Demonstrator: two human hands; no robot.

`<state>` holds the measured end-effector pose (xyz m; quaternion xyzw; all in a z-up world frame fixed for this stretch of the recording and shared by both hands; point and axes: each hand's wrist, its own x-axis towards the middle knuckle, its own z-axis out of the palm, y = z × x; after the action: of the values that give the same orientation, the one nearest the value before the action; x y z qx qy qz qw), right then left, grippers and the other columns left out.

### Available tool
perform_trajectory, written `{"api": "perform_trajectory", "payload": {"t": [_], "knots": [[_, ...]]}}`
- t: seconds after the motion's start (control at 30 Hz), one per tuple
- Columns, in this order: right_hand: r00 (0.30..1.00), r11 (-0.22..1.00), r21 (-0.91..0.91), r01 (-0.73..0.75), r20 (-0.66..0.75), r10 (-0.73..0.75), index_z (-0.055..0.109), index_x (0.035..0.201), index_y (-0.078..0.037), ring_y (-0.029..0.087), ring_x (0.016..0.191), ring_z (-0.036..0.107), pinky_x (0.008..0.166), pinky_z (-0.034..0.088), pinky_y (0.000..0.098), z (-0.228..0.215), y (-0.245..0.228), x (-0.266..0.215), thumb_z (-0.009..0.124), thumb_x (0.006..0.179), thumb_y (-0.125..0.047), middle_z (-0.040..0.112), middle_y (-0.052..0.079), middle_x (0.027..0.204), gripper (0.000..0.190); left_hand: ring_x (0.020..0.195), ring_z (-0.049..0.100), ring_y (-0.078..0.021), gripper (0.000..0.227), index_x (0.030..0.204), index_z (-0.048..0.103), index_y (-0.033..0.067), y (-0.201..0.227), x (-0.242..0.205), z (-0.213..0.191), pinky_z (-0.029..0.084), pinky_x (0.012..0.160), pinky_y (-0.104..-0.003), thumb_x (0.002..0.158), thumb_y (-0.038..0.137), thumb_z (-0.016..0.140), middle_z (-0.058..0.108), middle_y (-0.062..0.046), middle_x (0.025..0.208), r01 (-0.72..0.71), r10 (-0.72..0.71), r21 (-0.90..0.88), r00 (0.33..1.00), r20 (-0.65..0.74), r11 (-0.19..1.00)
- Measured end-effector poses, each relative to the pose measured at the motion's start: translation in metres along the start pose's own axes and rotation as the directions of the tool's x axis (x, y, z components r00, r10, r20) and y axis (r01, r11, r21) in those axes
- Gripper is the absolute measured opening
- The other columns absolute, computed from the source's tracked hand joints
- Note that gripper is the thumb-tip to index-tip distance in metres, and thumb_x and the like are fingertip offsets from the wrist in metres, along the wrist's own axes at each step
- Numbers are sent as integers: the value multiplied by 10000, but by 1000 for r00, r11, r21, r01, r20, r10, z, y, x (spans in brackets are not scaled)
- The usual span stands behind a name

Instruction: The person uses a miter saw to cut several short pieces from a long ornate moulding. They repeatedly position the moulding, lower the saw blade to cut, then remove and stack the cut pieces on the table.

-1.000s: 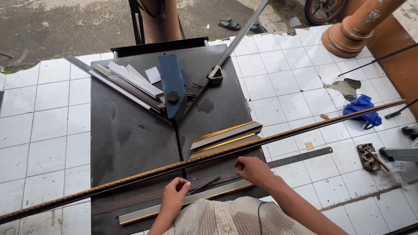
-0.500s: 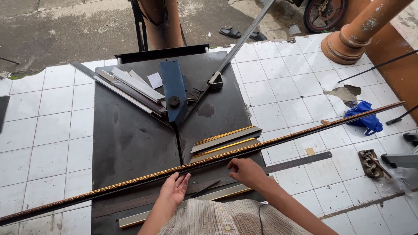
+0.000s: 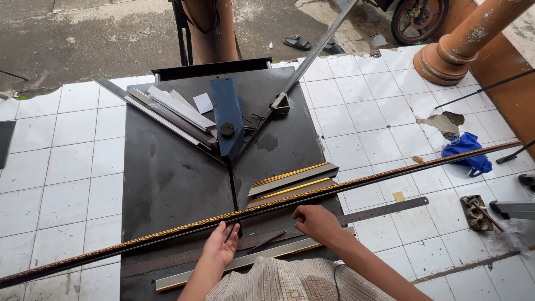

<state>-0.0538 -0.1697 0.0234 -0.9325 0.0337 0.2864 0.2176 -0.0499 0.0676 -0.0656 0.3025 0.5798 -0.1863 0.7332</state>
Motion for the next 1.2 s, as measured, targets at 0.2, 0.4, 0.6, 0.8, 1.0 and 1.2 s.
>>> {"api": "perform_trajectory", "payload": {"t": [0.2, 0.4, 0.6, 0.8, 1.0, 1.2], "knots": [[985, 986, -66, 155, -71, -160, 604, 994, -177, 171, 994, 517, 731, 479, 342, 10, -3, 13, 620, 780, -227, 623, -31, 977, 220, 773, 638, -141, 225, 978, 505, 79, 9, 19, -9, 488, 545, -204, 848, 242, 588, 603, -60, 924, -122, 110, -101, 987, -119, 987], [911, 911, -246, 332, -167, -377, 586, 1055, -185, 222, 1038, 421, 783, 376, 433, 22, -16, 24, 643, 747, -197, 542, -3, 1118, 313, 558, 489, -86, 293, 963, 543, 97, 3, 18, -6, 409, 500, -222, 803, 318, 649, 534, -40, 675, -80, 73, -51, 990, -123, 995], [891, 842, -420, 339, -145, -431, 461, 1210, -258, 214, 1100, 413, 816, 314, 470, 25, -22, 35, 679, 693, -199, 487, -14, 1197, 563, 488, 395, -66, 146, 875, 555, 156, -22, -33, 15, 338, 436, -221, 837, 292, 595, 578, 16, 752, -2, -5, 57, 994, 109, 998], [907, 870, -308, 384, -49, -418, 503, 1179, -238, 242, 916, 483, 689, 376, 387, 31, 9, 52, 495, 768, -32, 518, 46, 965, 460, 769, 490, -178, 408, 723, 569, 195, 1, -69, 29, 357, 545, -290, 809, 585, 488, 575, 13, 897, -169, 166, 91, 985, 47, 981], [891, 878, -248, 410, -100, -444, 511, 1189, -236, 230, 849, 484, 692, 357, 368, 13, 1, 47, 547, 759, -25, 505, 40, 907, 480, 776, 490, -127, 349, 655, 518, 167, 31, -91, 36, 448, 637, -322, 825, 469, 565, 562, 31, 806, -359, 338, -191, 931, -136, 913], [891, 867, -325, 377, -127, -435, 517, 1119, -226, 211, 873, 536, 821, 432, 442, -12, 25, 57, 596, 753, -31, 503, 17, 849, 422, 783, 542, -56, 342, 720, 502, 259, 97, -9, -28, 450, 750, -327, 800, 585, 562, 555, 129, 779, -478, 452, -243, 878, -156, 844]]}}
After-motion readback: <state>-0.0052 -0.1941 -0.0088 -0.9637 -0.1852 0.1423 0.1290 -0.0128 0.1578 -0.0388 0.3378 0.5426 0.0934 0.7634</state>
